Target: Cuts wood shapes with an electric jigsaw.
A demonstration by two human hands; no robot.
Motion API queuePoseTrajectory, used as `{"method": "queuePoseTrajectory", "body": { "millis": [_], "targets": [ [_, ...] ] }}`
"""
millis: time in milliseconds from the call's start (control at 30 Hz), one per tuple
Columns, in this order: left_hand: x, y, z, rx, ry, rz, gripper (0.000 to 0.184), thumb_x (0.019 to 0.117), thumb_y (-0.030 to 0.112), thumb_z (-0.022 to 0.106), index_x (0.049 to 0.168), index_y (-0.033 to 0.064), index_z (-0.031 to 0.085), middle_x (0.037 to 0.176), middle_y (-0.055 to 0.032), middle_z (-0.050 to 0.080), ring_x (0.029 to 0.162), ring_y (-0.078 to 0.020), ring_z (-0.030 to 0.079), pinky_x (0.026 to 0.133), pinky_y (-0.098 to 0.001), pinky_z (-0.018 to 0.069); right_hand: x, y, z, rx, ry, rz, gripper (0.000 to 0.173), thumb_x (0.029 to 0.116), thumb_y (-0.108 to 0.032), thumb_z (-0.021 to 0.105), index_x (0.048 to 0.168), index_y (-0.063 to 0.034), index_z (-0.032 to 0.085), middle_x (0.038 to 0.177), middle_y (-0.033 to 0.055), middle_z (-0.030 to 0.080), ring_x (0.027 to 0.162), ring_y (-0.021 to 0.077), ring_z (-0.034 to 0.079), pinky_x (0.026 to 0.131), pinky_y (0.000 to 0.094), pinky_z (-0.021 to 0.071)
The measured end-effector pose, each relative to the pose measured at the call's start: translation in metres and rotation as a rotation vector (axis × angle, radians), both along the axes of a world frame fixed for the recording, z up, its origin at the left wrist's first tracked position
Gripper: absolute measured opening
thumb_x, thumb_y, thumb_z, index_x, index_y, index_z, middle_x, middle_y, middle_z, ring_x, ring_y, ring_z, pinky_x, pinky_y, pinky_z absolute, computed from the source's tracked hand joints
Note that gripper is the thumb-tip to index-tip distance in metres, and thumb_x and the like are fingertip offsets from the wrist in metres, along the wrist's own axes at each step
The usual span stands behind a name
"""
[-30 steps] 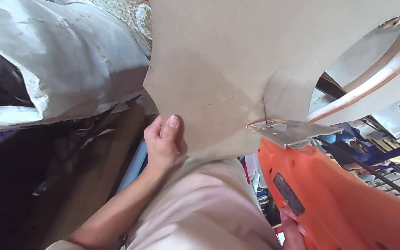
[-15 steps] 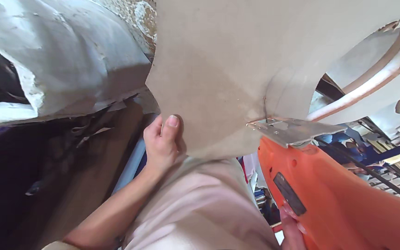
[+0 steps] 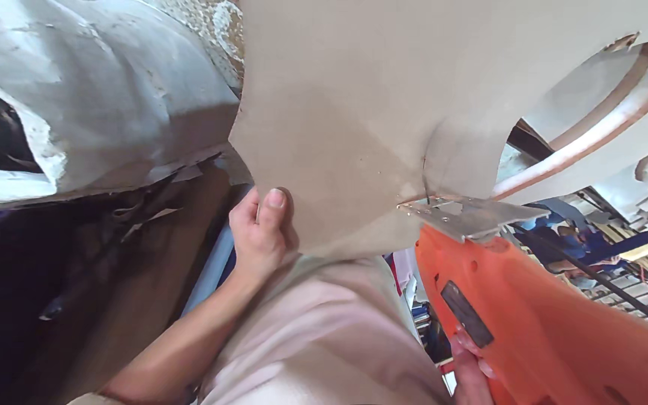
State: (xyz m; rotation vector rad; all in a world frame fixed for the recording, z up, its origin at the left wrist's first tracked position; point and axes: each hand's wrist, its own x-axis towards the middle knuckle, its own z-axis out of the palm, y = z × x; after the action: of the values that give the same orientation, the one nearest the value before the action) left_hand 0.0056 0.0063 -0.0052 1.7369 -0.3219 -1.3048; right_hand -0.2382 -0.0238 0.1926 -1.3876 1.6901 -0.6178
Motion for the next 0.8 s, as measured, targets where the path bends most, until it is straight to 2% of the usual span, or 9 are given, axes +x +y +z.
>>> {"method": "queuePoseTrajectory", "body": {
  "millis": [167, 267, 433, 633, 800],
  "targets": [
    [-0.0006, 0.0, 0.0007, 0.016, -0.004, 0.001, 0.027, 0.1074, 0.037, 0.048, 0.097, 0.019, 0.065, 0.083, 0.0155, 0.07, 0.076, 0.0019, 0.069, 0.071, -0.0199, 0.0596, -0.0064, 0.0038, 0.0, 0.022, -0.012, -0.018, 0.029, 0.096, -0.004, 0.067, 0.118, -0.0221, 0.07, 0.106, -0.007, 0.076, 0.103, 0.0066, 0.072, 0.093, 0.0251, 0.0582],
    [-0.001, 0.0005, 0.0006, 0.028, -0.001, 0.003, 0.026, 0.1076, 0.036, 0.048, 0.097, 0.0194, 0.065, 0.082, 0.0157, 0.069, 0.076, 0.002, 0.068, 0.071, -0.0197, 0.0596, -0.0074, 0.0034, 0.0014, 0.046, 0.031, -0.049, 0.027, 0.095, -0.003, 0.068, 0.114, -0.0228, 0.071, 0.103, -0.0069, 0.076, 0.103, 0.0072, 0.072, 0.095, 0.0257, 0.058],
    [-0.0001, -0.0009, 0.0021, 0.017, 0.005, 0.006, 0.026, 0.1078, 0.037, 0.048, 0.097, 0.0203, 0.065, 0.082, 0.0159, 0.07, 0.075, 0.0018, 0.069, 0.07, -0.0194, 0.0597, -0.005, 0.0026, 0.0019, 0.044, 0.075, -0.055, 0.025, 0.0941, -0.007, 0.071, 0.111, -0.0248, 0.071, 0.097, -0.009, 0.075, 0.092, 0.0041, 0.072, 0.088, 0.0236, 0.0593],
    [-0.0009, -0.0029, 0.0015, 0.006, 0.0, 0.017, 0.024, 0.1074, 0.033, 0.048, 0.096, 0.0208, 0.065, 0.082, 0.0163, 0.07, 0.075, 0.0021, 0.069, 0.07, -0.0197, 0.0596, -0.0036, 0.0028, 0.0049, 0.057, 0.087, -0.031, 0.024, 0.0953, -0.009, 0.07, 0.112, -0.0259, 0.071, 0.1, -0.0109, 0.074, 0.096, 0.0027, 0.07, 0.088, 0.0225, 0.0586],
    [-0.0015, -0.0034, 0.0022, 0.002, -0.001, 0.005, 0.026, 0.1086, 0.033, 0.046, 0.098, 0.0197, 0.065, 0.084, 0.0157, 0.07, 0.077, 0.0019, 0.069, 0.072, -0.0198, 0.0598, -0.0079, 0.0018, 0.0048, 0.079, -0.041, -0.053, 0.03, 0.095, -0.005, 0.07, 0.118, -0.0256, 0.071, 0.105, -0.0083, 0.075, 0.101, 0.0045, 0.071, 0.092, 0.0225, 0.0574]
  ]
}}
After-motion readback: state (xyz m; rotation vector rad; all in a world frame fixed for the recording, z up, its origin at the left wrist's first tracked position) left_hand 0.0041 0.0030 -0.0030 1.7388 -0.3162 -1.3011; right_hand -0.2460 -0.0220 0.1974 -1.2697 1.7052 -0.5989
